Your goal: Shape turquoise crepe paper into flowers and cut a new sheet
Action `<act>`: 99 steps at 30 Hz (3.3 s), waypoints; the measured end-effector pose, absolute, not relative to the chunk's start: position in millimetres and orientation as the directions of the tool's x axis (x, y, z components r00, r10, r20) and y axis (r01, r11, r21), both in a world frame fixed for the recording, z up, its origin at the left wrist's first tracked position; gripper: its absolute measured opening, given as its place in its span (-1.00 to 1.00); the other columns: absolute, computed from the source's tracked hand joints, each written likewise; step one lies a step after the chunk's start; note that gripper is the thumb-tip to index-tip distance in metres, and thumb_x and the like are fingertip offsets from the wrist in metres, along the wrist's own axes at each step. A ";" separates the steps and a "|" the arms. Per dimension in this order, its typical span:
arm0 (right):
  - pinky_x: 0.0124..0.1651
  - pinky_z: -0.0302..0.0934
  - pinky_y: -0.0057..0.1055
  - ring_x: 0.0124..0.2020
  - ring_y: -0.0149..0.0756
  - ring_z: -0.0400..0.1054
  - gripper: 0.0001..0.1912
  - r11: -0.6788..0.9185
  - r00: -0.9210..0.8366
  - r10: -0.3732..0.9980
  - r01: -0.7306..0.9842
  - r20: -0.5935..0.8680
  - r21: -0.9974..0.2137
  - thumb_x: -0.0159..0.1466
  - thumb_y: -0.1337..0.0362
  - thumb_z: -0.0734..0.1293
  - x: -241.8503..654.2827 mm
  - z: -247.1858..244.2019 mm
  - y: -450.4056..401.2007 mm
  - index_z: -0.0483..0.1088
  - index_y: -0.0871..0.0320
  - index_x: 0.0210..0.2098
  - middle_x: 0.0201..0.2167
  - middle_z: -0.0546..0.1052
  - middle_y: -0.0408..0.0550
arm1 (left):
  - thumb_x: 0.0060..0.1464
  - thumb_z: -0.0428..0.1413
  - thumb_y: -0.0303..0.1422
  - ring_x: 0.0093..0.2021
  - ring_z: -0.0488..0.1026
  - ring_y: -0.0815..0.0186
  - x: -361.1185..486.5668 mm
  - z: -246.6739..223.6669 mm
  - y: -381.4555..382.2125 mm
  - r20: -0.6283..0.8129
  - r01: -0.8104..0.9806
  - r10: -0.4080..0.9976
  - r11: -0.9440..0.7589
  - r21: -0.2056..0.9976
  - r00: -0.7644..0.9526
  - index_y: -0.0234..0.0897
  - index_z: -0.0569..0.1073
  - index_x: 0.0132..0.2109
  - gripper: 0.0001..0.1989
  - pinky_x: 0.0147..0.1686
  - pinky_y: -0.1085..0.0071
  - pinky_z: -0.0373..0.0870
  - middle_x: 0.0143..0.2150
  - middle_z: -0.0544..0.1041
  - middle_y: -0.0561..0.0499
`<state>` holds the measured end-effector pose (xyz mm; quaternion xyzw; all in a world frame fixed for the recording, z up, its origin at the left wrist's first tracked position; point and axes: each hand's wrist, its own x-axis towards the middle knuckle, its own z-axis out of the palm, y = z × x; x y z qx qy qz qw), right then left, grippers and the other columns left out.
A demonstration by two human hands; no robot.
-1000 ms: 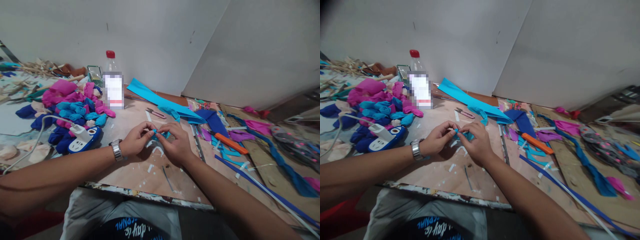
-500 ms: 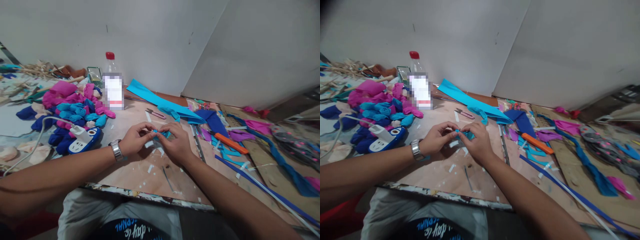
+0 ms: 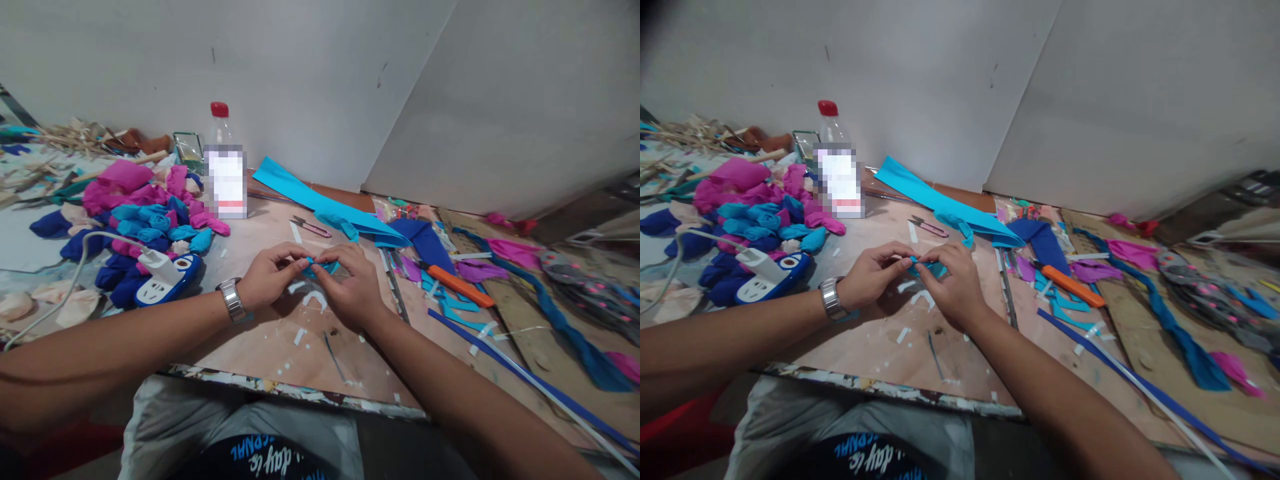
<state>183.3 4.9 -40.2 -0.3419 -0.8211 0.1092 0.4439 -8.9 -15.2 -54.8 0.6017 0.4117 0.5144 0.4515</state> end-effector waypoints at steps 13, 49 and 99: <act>0.03 0.29 -0.10 -0.10 -0.15 0.46 -0.82 0.757 -0.416 0.647 0.451 0.639 -0.472 0.33 0.27 0.40 183.6 -40.0 4.5 0.53 -0.01 -0.07 -0.20 0.60 -0.07 | 0.20 0.22 -0.21 -0.13 0.53 0.29 -11.1 -56.1 -13.7 0.303 0.052 0.941 -0.314 0.948 0.153 -0.24 0.67 -0.16 -0.78 -0.10 0.36 0.48 -0.15 0.60 -0.09; 0.03 0.27 -0.08 -0.10 -0.12 0.41 -0.91 0.719 -0.294 0.684 0.427 0.667 -0.549 0.37 0.21 0.33 184.4 -37.0 -0.5 0.38 0.02 -0.14 -0.19 0.53 -0.06 | 0.07 0.29 -0.08 -0.50 0.35 0.45 -7.4 -52.1 -18.9 0.116 -0.063 0.982 -0.107 0.992 0.150 -0.28 0.45 -0.25 -0.65 -0.52 0.50 0.28 -0.41 0.48 0.07; -0.02 0.26 -0.15 -0.11 -0.16 0.38 -0.94 0.756 -0.374 0.653 0.373 0.658 -0.538 0.40 0.25 0.30 184.0 -37.3 -0.9 0.35 0.04 -0.13 -0.19 0.49 -0.06 | 0.20 0.19 -0.11 -0.43 0.33 0.45 -7.3 -58.3 -15.8 0.091 -0.198 0.975 -0.050 0.979 0.205 -0.29 0.47 -0.25 -0.70 -0.41 0.50 0.26 -0.36 0.45 0.05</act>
